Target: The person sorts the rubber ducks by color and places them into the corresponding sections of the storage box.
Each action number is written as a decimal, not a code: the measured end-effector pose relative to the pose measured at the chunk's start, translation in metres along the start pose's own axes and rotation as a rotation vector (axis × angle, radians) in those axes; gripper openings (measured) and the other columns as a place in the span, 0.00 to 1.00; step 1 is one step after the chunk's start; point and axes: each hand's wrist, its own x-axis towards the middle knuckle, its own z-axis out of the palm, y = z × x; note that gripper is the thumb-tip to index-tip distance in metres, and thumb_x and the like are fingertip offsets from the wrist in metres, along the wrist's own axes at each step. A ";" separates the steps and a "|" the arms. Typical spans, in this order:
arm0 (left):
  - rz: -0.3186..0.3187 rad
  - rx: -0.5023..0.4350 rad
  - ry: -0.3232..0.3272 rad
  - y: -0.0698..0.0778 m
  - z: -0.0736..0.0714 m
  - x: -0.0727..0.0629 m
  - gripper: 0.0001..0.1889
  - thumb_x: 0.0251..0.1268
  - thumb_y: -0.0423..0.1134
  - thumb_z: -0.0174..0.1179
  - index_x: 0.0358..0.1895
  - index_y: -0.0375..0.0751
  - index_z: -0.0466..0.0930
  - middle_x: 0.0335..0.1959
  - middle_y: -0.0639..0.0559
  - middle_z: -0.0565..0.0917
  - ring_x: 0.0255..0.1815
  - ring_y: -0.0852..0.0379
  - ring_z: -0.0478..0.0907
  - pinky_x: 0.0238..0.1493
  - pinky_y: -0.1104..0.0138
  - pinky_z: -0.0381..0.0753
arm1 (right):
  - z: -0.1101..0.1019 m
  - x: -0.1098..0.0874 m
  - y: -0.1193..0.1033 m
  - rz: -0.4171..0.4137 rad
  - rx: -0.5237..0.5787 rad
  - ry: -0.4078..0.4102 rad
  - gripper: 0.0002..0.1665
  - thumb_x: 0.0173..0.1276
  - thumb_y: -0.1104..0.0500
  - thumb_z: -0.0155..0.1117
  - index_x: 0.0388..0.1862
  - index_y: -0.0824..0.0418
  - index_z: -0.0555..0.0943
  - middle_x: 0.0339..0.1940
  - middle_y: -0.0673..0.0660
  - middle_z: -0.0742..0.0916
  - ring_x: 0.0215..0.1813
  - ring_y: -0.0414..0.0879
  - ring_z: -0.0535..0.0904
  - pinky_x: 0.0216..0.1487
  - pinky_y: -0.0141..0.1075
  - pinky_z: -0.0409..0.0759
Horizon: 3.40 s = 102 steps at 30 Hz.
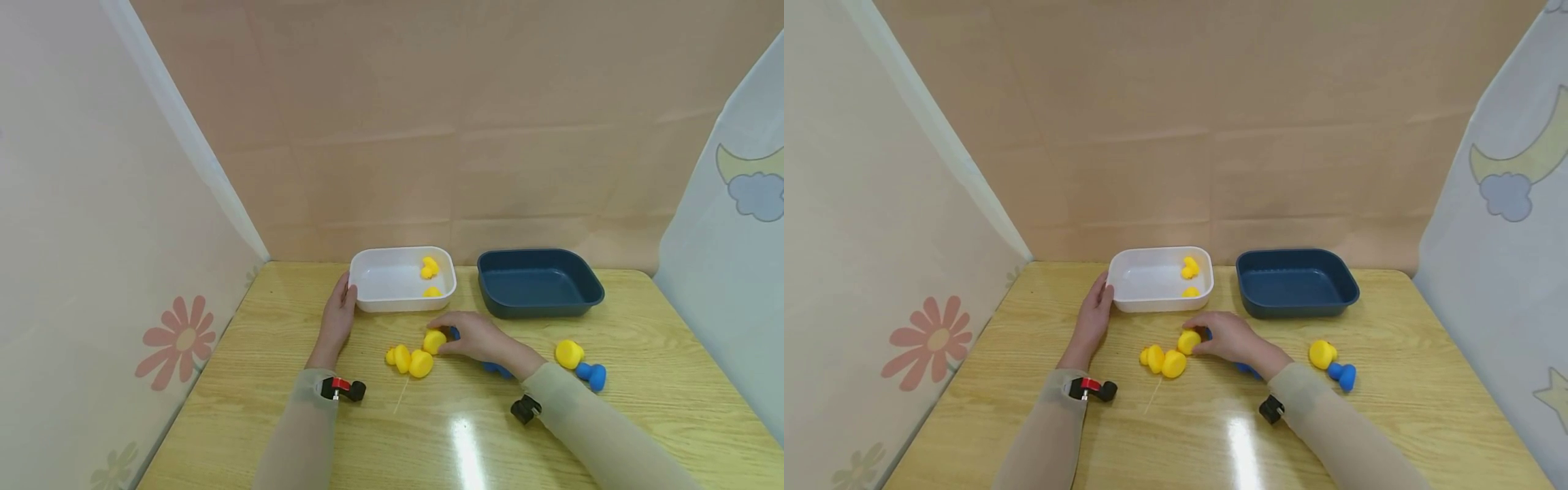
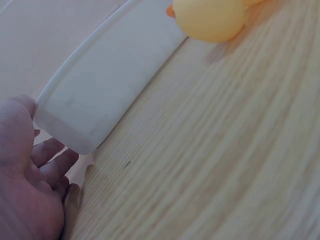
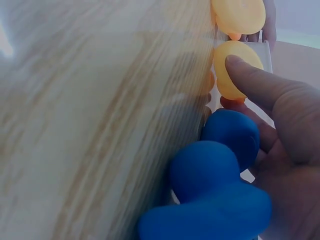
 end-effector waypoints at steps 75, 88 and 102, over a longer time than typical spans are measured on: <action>-0.012 0.006 0.002 0.000 0.000 -0.002 0.29 0.94 0.51 0.47 0.89 0.53 0.61 0.87 0.50 0.66 0.87 0.47 0.61 0.86 0.49 0.62 | -0.051 0.044 -0.008 0.212 0.294 0.447 0.28 0.76 0.56 0.79 0.72 0.58 0.85 0.63 0.58 0.85 0.54 0.53 0.86 0.46 0.45 0.90; -0.011 -0.007 -0.007 -0.002 0.000 -0.001 0.29 0.94 0.51 0.47 0.90 0.54 0.59 0.88 0.51 0.65 0.88 0.48 0.59 0.86 0.49 0.61 | -0.050 0.062 -0.003 0.232 0.248 0.464 0.29 0.76 0.55 0.78 0.73 0.59 0.84 0.63 0.58 0.86 0.56 0.55 0.85 0.45 0.47 0.87; 0.008 -0.005 0.008 -0.003 0.000 -0.001 0.29 0.94 0.49 0.48 0.89 0.50 0.61 0.87 0.47 0.67 0.86 0.45 0.63 0.85 0.47 0.64 | -0.046 0.069 0.003 0.228 0.185 0.451 0.33 0.79 0.55 0.76 0.78 0.58 0.79 0.72 0.61 0.83 0.70 0.61 0.80 0.68 0.61 0.81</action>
